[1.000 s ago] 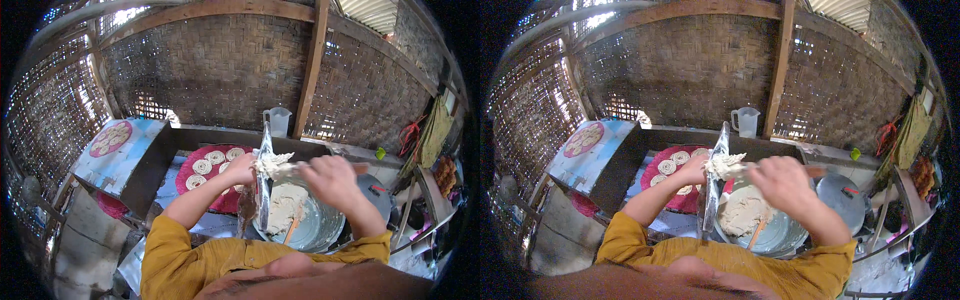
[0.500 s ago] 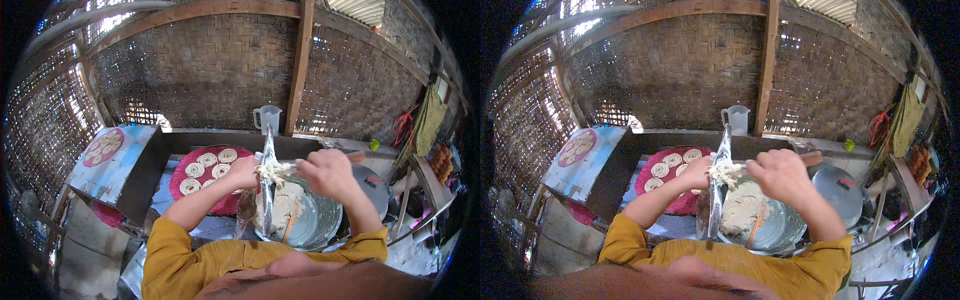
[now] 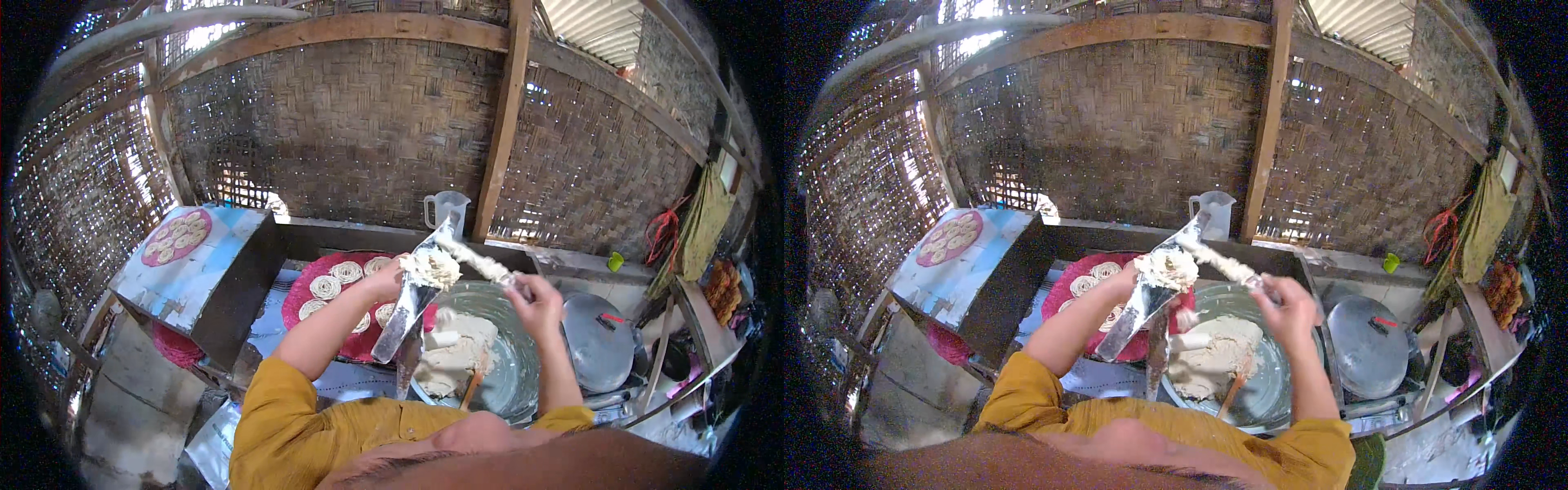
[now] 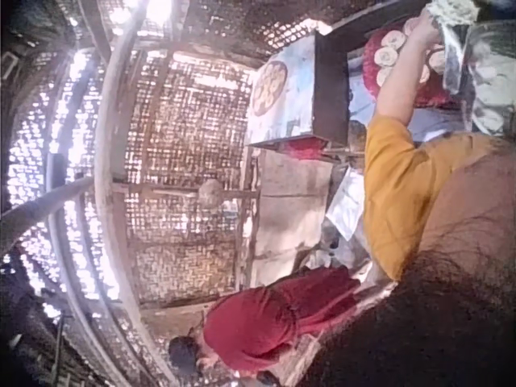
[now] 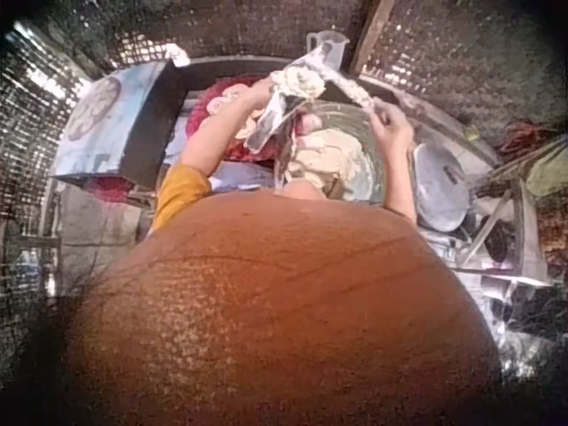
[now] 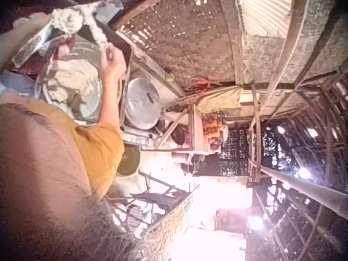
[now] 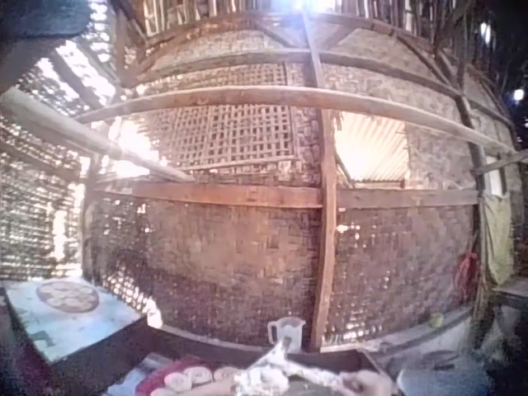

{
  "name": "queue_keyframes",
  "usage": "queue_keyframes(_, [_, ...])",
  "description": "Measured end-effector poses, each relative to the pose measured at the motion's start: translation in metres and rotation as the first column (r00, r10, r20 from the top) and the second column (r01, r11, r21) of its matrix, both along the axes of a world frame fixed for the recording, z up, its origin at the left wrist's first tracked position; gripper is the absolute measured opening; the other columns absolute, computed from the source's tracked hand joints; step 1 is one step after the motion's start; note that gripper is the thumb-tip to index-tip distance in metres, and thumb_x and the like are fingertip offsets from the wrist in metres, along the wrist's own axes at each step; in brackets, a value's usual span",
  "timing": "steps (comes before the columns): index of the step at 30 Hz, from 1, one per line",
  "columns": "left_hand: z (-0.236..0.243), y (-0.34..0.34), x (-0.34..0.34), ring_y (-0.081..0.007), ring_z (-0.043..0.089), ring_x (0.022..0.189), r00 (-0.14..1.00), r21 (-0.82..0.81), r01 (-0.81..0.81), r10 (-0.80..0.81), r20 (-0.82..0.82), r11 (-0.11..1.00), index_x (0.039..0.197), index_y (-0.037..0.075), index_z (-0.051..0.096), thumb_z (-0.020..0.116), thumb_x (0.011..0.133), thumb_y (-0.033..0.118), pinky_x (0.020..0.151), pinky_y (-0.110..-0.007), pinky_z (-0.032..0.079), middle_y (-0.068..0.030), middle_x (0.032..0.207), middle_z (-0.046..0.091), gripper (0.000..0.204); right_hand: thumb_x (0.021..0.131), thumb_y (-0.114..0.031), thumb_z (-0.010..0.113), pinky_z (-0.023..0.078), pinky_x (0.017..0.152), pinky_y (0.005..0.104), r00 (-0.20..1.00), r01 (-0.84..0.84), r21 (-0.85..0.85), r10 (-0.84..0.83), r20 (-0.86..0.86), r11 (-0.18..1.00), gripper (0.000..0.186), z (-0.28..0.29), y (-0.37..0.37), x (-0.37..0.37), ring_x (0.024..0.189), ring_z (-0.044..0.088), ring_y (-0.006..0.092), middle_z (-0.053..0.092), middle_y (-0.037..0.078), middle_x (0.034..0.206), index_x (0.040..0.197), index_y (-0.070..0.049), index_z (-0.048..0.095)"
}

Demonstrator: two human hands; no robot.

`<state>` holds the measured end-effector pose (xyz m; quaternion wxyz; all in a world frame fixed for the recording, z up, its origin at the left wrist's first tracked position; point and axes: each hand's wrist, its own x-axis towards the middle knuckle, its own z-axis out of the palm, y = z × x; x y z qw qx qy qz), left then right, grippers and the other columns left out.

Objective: The person uses a wooden stick to scoop dough from a bowl and place it onto a metal press, then presses the dough through the device to create circular spiral shapes on a red mat.

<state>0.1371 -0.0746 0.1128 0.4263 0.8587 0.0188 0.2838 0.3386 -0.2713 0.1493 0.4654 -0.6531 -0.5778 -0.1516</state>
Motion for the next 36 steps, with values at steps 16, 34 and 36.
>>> queue_keyframes(16, [0.013, -0.018, 0.033, -0.0325, 0.056, 0.083, 0.912, 0.625, -0.209, 0.381, -0.153, 0.752, 0.096, 0.012, 0.057, 0.046, 0.073, 0.022, 0.069, -0.039, 0.047, -0.0146, 0.093, 0.058, 0.028, 0.071, -0.032, 0.061, 0.046, 0.055, 0.0332, 0.939, -0.057, -0.392, 0.183, 0.292, 0.918, 0.026, 0.067, -0.050, 0.041, 0.063, 0.059, 0.0250, 0.061, 0.010, 0.072, 0.080, -0.009, 0.063])
queue_keyframes(34, [0.003, -0.008, 0.016, -0.0341, 0.056, 0.076, 0.909, 0.462, -0.250, 0.370, -0.190, 0.851, 0.087, 0.010, 0.059, 0.049, 0.070, 0.030, 0.064, -0.041, 0.046, -0.0161, 0.083, 0.060, 0.028, 0.057, -0.014, 0.067, 0.039, 0.049, 0.0292, 0.635, -0.044, 0.032, 0.004, 0.772, 0.999, 0.027, 0.081, -0.051, -0.004, 0.055, 0.051, 0.0161, 0.051, 0.000, 0.063, 0.082, -0.013, 0.058])
queue_keyframes(36, [0.009, -0.011, 0.011, -0.0342, 0.056, 0.076, 0.903, 0.394, -0.293, 0.388, -0.186, 0.871, 0.087, 0.010, 0.059, 0.049, 0.070, 0.029, 0.064, -0.041, 0.046, -0.0160, 0.082, 0.060, 0.028, 0.054, -0.014, 0.069, 0.039, 0.050, 0.0296, 0.708, 0.029, 0.119, -0.105, 0.698, 0.992, 0.027, 0.088, -0.060, 0.008, 0.056, 0.052, 0.0165, 0.054, 0.000, 0.064, 0.080, -0.012, 0.059])
